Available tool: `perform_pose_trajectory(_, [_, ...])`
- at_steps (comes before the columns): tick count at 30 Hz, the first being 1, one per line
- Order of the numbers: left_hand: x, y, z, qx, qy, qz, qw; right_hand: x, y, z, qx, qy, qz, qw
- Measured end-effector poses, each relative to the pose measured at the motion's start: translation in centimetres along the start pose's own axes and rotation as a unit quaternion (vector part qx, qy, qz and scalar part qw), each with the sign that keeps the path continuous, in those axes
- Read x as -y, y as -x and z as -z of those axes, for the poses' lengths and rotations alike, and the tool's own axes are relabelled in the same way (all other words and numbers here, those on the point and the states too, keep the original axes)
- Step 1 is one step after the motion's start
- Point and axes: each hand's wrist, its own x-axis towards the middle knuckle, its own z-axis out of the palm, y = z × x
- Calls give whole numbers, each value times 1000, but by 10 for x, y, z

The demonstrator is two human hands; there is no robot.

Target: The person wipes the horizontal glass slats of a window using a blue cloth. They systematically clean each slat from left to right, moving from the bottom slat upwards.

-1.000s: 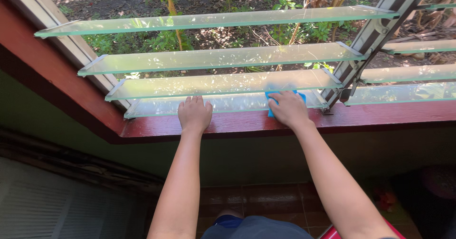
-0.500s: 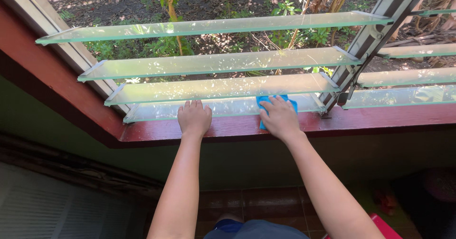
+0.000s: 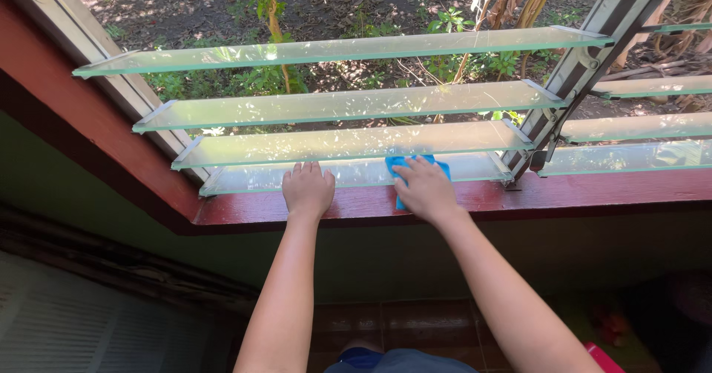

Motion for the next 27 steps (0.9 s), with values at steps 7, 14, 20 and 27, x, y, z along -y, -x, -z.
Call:
perform_pose_trajectory(7, [1, 2, 0, -1, 2, -3, 1000, 2, -35, -2, 127, -52, -85, 987])
perform_pose_trajectory(14, [1, 3, 7, 13, 16, -1, 1000, -12, -38, -5, 126, -58, -48, 989])
perform_pose_trajectory(20, [3, 3, 5, 0, 22, -3, 1000, -78, -13, 16, 115, -55, -159, 979])
perform_pose_trajectory(27, [2, 5, 5, 3, 11, -2, 1000, -65, -25, 10, 111, 87, -250, 958])
